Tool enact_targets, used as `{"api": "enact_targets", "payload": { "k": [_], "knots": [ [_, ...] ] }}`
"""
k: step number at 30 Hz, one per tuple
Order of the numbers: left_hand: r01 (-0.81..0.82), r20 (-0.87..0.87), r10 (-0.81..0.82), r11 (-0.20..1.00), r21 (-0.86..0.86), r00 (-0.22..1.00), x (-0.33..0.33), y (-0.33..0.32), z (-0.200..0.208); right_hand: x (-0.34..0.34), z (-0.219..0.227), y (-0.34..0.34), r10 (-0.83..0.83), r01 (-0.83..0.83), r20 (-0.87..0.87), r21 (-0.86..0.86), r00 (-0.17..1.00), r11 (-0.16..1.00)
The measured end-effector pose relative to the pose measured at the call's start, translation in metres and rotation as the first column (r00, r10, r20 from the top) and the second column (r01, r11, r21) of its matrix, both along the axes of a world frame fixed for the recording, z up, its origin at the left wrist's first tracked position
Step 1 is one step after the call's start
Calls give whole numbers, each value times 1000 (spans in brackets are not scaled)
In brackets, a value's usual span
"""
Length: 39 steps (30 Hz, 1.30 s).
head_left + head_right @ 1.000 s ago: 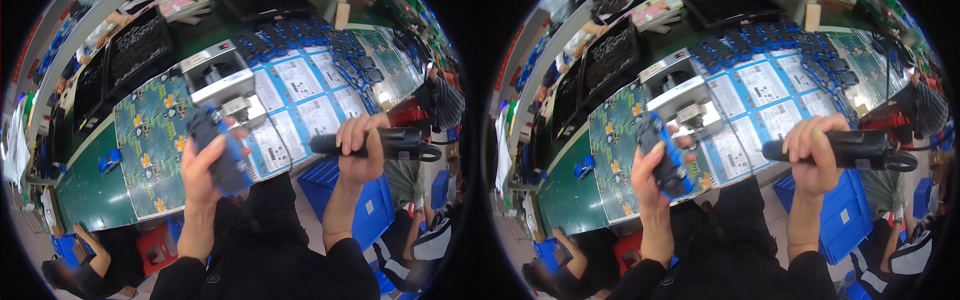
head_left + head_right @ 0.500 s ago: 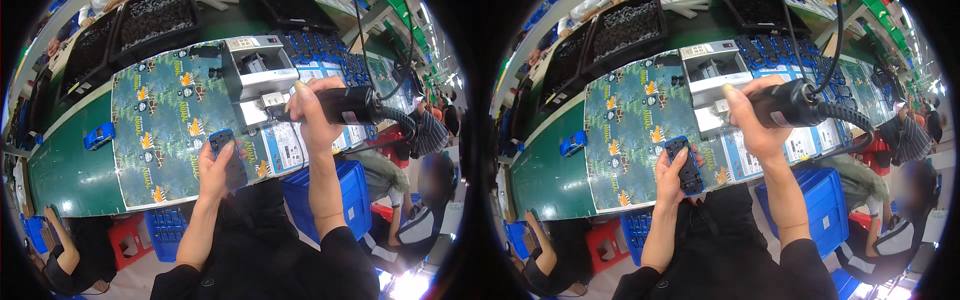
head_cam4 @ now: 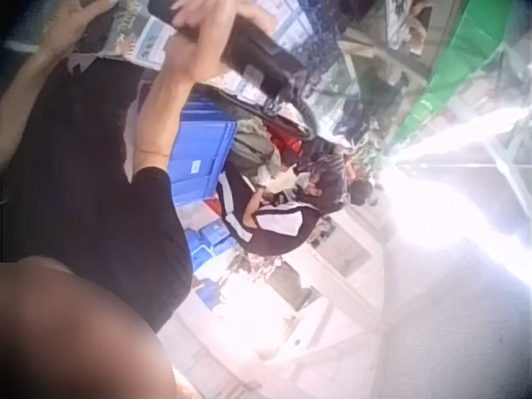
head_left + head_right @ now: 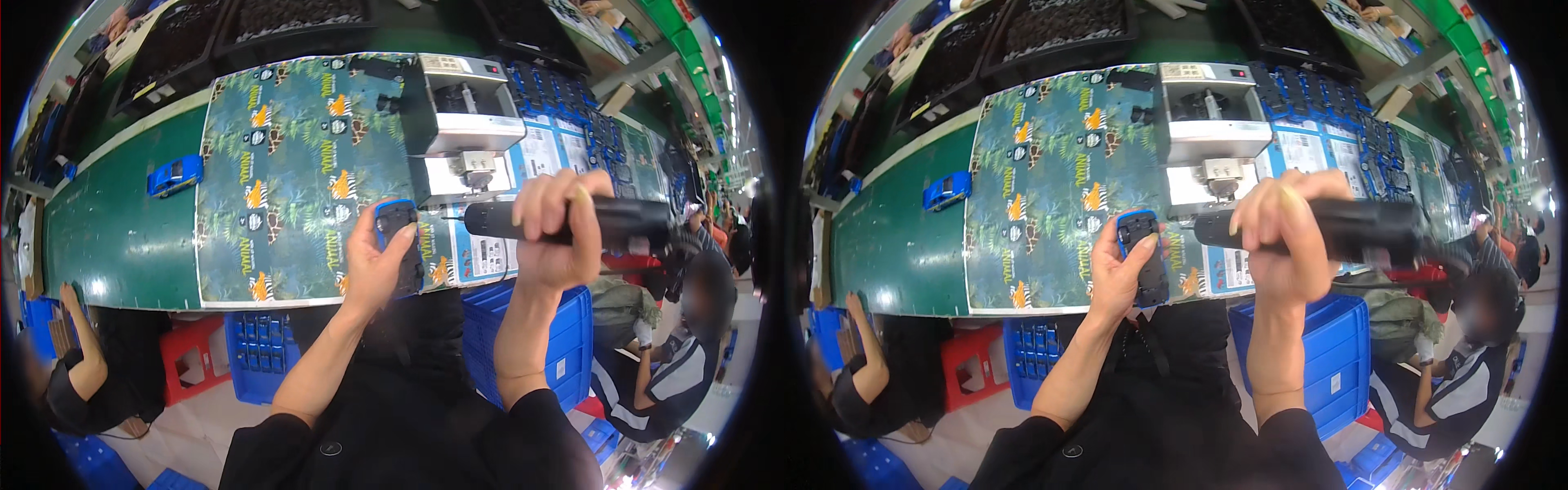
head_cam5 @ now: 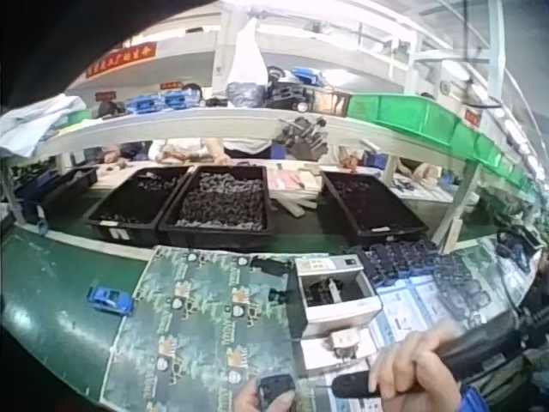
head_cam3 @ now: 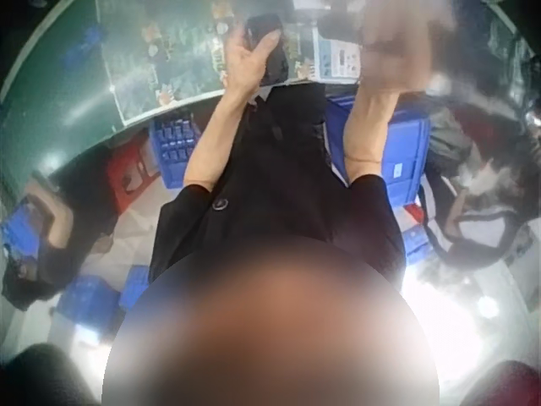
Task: Assembling plastic toy cars using an electric screwdriver and an automatic screw feeder on an assembly line.
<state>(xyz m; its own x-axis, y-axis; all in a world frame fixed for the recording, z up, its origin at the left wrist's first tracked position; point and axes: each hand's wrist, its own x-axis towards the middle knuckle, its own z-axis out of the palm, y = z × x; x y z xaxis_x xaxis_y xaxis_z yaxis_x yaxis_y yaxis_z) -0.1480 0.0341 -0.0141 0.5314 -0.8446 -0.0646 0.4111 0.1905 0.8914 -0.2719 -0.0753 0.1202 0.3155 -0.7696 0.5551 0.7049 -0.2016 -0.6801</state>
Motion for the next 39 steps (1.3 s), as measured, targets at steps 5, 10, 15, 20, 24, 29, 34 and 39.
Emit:
{"api": "enact_targets", "payload": {
  "k": [5, 10, 15, 20, 24, 29, 34, 39],
  "knots": [
    [35, -61, -34, 999, 15, 998, 1, 6, 4, 25, -10, 22, 100, -97, 44, -53, 994, 994],
    [-4, -2, 4, 1000, -22, 1000, -3, 3, 2, 40, -23, 30, -50, 45, -74, -69, 996, 997],
    [-39, 18, 40, 999, -9, 999, -2, 8, 4, 48, -35, 31, -9, -5, -142, -98, 990, 995],
    [-42, 21, 42, 999, -13, 999, -2, 7, 5, 45, -40, 28, 44, -62, -148, -121, 988, 991],
    [-33, 15, 33, 999, -6, 999, -3, 7, 6, 41, -43, 27, 109, -113, -88, -50, 990, 992],
    [-33, 49, 34, 999, -12, 998, -7, 4, 7, 35, -37, 28, 15, -26, -140, -75, 990, 997],
    [-31, 32, 31, 999, 7, 999, -8, 3, 13, 25, -30, 25, 44, -54, -128, -76, 991, 996],
    [14, -577, -26, 1000, -25, 816, 15, -2, 21, -17, 7, -10, -13, 44, 159, -192, 987, 980]
  ]
}}
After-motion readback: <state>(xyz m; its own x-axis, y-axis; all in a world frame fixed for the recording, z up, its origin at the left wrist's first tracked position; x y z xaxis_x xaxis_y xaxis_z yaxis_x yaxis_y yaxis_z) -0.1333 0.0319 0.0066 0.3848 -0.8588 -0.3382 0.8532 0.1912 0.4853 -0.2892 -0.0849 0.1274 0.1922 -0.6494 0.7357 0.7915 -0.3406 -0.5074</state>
